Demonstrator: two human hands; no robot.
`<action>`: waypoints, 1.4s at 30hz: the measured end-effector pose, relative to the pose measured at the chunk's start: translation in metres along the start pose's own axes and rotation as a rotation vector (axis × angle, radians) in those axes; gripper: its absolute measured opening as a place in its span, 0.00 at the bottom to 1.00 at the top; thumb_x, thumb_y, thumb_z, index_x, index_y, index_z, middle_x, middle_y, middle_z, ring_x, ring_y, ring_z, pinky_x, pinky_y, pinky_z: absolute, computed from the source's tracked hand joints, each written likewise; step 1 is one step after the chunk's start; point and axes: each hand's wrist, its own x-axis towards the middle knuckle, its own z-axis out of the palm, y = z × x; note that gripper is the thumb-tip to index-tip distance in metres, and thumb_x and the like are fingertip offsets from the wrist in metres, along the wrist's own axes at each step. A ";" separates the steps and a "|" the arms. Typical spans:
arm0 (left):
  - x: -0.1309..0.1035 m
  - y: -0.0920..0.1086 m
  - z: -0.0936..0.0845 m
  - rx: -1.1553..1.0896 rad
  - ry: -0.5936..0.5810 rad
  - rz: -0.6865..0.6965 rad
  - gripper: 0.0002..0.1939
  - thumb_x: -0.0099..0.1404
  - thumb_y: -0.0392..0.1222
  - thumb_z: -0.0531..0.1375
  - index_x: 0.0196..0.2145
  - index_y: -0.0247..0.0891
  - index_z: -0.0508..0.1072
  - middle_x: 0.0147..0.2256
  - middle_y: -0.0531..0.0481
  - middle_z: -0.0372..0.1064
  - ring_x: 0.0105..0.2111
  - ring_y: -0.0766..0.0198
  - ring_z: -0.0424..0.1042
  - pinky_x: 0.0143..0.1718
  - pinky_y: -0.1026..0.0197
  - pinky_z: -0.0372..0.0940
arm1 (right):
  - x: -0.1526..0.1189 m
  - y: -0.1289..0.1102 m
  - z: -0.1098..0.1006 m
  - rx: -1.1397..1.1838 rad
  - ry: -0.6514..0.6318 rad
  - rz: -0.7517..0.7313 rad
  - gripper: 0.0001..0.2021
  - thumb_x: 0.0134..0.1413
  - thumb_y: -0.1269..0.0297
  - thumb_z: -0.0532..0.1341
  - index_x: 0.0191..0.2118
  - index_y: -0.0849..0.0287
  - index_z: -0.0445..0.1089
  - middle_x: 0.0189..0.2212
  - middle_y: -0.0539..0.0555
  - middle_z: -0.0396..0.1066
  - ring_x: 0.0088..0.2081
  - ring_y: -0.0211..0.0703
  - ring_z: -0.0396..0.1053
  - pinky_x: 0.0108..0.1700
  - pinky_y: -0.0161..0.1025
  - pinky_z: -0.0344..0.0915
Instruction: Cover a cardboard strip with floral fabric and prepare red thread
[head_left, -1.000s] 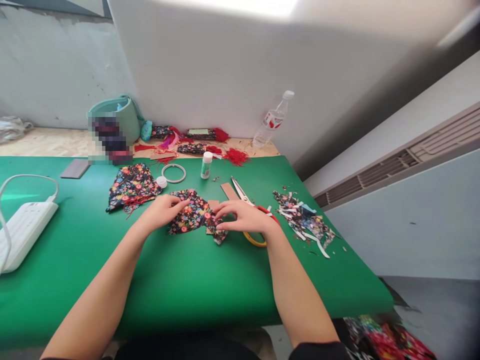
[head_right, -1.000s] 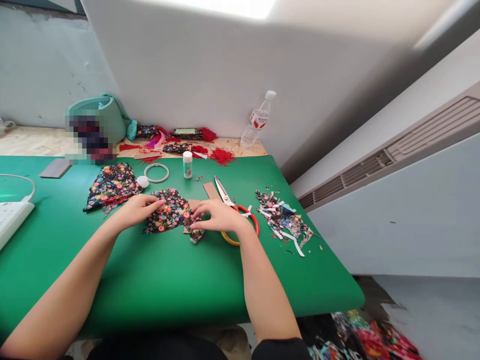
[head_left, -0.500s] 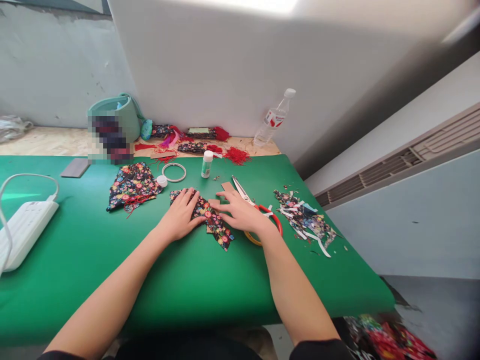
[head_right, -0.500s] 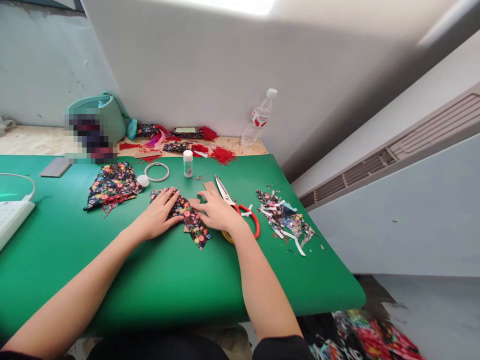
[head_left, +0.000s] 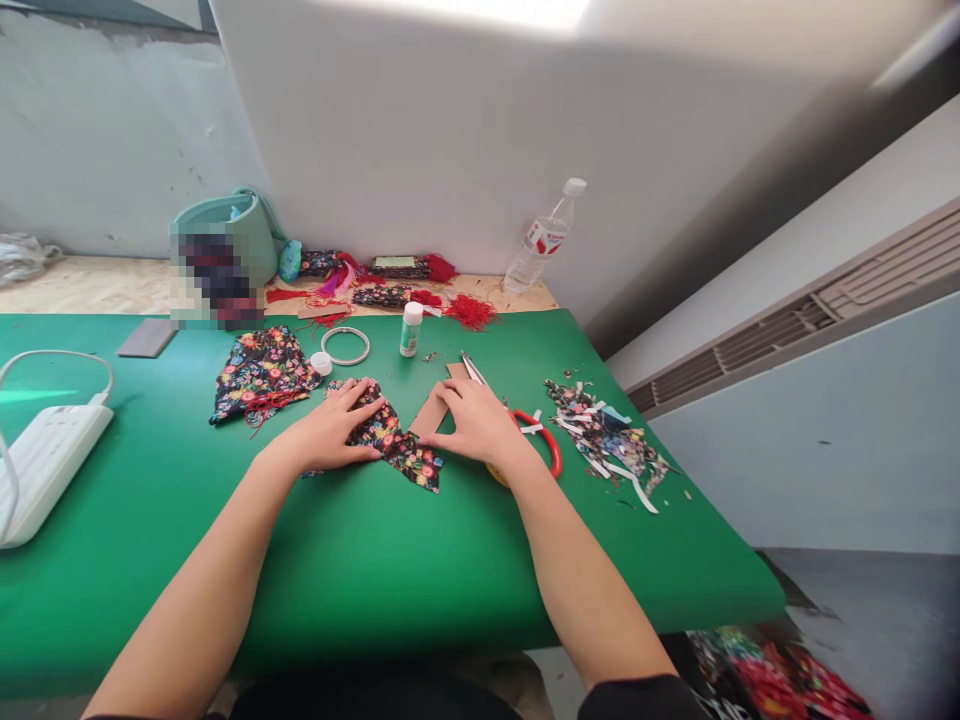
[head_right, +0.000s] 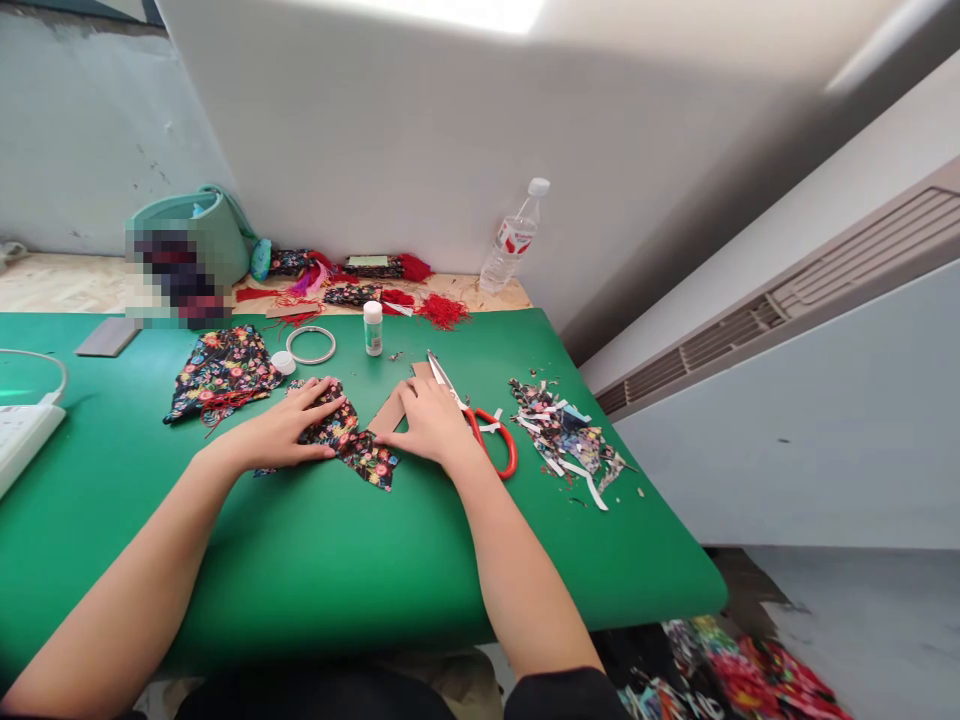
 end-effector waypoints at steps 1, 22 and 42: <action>-0.001 -0.001 -0.002 -0.003 -0.014 0.004 0.41 0.56 0.62 0.58 0.63 0.43 0.55 0.66 0.41 0.33 0.65 0.42 0.36 0.61 0.42 0.42 | 0.000 -0.001 0.001 0.003 0.005 -0.001 0.34 0.43 0.43 0.64 0.50 0.66 0.66 0.50 0.68 0.65 0.51 0.60 0.62 0.53 0.52 0.59; 0.020 0.034 0.024 0.206 0.261 -0.145 0.49 0.54 0.73 0.50 0.63 0.35 0.54 0.65 0.34 0.39 0.64 0.38 0.37 0.62 0.38 0.36 | -0.001 -0.001 -0.006 0.031 0.232 0.013 0.40 0.42 0.53 0.64 0.60 0.63 0.52 0.54 0.67 0.59 0.57 0.62 0.56 0.57 0.56 0.55; 0.023 0.075 0.032 0.166 0.406 -0.149 0.34 0.66 0.58 0.46 0.59 0.29 0.60 0.57 0.35 0.59 0.61 0.45 0.51 0.63 0.42 0.38 | 0.002 0.010 -0.009 0.178 0.454 0.129 0.40 0.40 0.54 0.64 0.58 0.64 0.50 0.54 0.67 0.58 0.56 0.60 0.57 0.57 0.56 0.56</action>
